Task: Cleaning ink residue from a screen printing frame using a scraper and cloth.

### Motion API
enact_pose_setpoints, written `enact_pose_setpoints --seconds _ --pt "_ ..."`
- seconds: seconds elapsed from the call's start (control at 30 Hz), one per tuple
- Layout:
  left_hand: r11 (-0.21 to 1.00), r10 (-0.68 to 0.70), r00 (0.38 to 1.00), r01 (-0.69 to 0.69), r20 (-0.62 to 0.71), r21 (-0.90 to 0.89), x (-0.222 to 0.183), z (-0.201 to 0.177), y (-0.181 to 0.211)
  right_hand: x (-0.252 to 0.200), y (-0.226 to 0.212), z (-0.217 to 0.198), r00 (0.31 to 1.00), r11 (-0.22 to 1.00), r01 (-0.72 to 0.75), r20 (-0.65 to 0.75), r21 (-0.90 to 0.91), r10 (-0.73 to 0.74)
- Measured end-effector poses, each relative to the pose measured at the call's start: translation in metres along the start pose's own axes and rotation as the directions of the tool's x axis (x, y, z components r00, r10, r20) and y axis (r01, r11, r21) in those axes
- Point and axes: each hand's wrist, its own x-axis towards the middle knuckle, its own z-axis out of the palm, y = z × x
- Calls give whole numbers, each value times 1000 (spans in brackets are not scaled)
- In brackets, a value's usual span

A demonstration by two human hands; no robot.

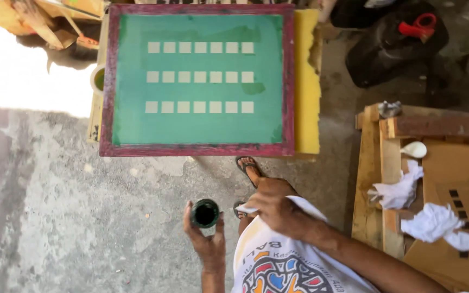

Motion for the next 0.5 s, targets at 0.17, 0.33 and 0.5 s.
enact_pose_setpoints --seconds 0.17,0.33,0.5 --pt "990 107 980 -120 170 68 -12 17 21 -38 13 -36 903 906 -423 82 4 422" --pt "967 221 957 -240 189 82 -18 61 54 -49 29 -84 957 961 -269 -128 -65 260" --pt "973 196 975 -206 105 103 -43 143 76 -78 82 -145 928 928 -371 34 40 370"
